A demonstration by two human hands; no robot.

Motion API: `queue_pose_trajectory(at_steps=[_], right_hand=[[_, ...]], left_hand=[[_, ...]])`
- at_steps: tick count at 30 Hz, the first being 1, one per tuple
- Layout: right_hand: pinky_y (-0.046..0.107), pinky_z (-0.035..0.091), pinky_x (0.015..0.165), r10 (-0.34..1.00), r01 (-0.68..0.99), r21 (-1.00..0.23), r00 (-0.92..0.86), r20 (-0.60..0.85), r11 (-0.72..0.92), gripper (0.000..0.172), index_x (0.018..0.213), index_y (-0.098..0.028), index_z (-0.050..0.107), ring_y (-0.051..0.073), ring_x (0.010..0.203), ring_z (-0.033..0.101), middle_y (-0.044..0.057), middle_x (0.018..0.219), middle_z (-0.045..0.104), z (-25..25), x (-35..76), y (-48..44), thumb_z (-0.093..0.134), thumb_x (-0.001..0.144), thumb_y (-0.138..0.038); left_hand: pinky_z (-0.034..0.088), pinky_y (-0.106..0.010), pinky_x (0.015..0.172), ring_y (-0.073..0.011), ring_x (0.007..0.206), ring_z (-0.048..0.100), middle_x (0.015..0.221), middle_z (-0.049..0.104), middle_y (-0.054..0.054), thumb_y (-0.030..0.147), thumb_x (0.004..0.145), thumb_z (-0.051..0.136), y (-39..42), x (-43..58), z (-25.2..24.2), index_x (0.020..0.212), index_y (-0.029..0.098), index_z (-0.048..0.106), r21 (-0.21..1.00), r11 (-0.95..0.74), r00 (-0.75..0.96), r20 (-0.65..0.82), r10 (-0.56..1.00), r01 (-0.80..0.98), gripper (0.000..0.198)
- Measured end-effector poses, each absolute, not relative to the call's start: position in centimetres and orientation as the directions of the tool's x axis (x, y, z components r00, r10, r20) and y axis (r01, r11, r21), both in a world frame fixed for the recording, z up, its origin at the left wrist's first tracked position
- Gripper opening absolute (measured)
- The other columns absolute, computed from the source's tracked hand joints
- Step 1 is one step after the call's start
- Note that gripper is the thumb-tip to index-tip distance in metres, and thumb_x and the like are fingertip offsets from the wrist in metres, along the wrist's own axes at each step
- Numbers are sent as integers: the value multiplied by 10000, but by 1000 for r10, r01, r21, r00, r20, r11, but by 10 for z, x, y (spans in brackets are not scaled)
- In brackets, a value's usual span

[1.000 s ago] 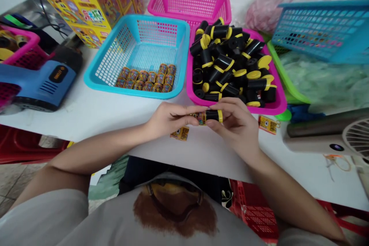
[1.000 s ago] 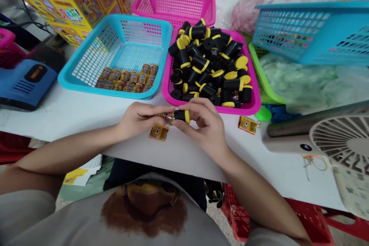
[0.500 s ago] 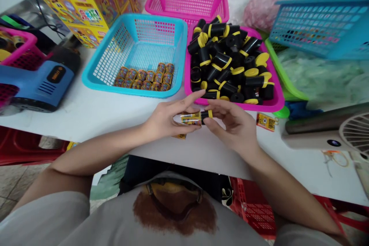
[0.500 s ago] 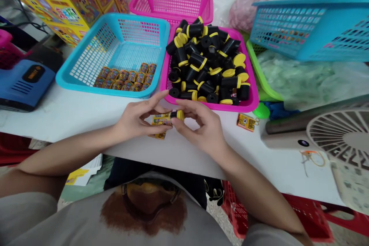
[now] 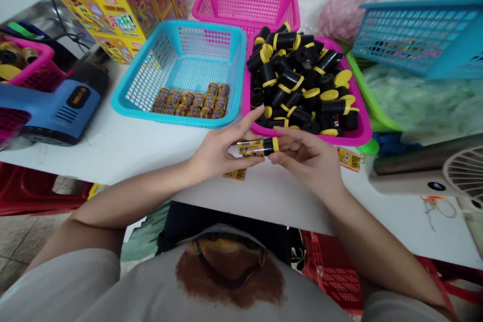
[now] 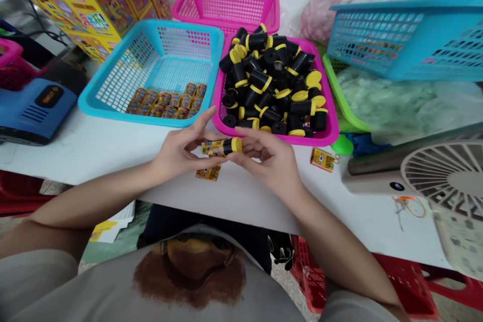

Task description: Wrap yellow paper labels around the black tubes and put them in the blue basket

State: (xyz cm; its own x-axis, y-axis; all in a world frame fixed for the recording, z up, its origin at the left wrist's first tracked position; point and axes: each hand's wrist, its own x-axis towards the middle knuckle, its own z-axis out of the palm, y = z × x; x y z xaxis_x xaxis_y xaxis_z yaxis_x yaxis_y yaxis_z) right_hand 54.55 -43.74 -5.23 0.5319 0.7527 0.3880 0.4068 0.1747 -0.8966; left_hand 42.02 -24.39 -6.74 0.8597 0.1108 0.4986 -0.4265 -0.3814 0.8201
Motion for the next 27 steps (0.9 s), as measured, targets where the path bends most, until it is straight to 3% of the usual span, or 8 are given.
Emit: queue_pose_trajectory(at_steps=[2,4,6,8,13,18,23,27], right_hand=[[338,686,791,661,586,-792,528,533,170,325,1203,-314,725,183,890,774,16,1019,780,-54,541,-438,835,897,-313],[384,673,874,590,813,-566,393,705,135,266,1175,-296,721,220,1002,766,53,1112,767,-54,537,-438,805,922,-288],[424,655,941,604,931,-351,224,765,99,380,1277,-270,680,261,1104,743,99,1195,745,-53,534,-438,805,921,-313],[459,647,976,654,962,-259,144,743,82,610,1448,-249,565,291,1164,721,130,1255,720,-52,531,-436,818,906,-368],[462,644,981,678,972,-230,140,721,45,668,1529,-242,457,282,1186,702,125,1275,699,-55,521,-434,703,913,-164],[459,647,966,653,972,-219,113,749,82,681,1509,-194,464,295,1177,696,156,1256,686,-57,513,-434,707,875,-142],[542,636,984,679,935,-319,135,722,153,737,1527,-313,415,315,1180,710,115,1259,699,-65,509,-430,724,873,-167],[566,634,1015,658,896,-384,152,737,223,715,1497,-346,441,313,1222,717,95,1311,714,-71,510,-429,740,873,-165]], left_hand=[[612,-300,979,-183,1055,743,1178,791,-36,334,863,846,-248,421,-68,1655,285,363,860,-321,877,459,144,-397,929],[600,-306,1006,-177,1063,745,1170,784,-33,328,857,850,-251,422,-67,1650,290,364,903,-212,895,411,174,-373,932],[601,-300,965,-173,1038,742,1144,769,-30,331,835,866,-255,423,-64,1625,295,403,936,-107,914,350,203,-335,917],[602,-299,883,-174,974,732,1082,746,-22,339,800,891,-257,423,-62,1587,295,449,959,-28,932,282,227,-283,904],[560,-244,724,-110,778,674,919,619,55,272,731,935,-269,423,-61,1392,302,421,966,166,965,162,206,-198,838],[542,-208,637,-83,687,674,873,637,77,365,927,765,-279,421,-65,1095,293,261,948,311,995,84,-48,-65,536],[526,-195,531,-105,580,658,716,617,108,464,947,738,-277,422,-67,1163,288,259,932,322,974,205,-92,-166,554],[455,-165,475,-52,460,536,663,514,157,393,958,729,-274,422,-63,1178,290,266,931,256,951,293,-95,-261,522]])
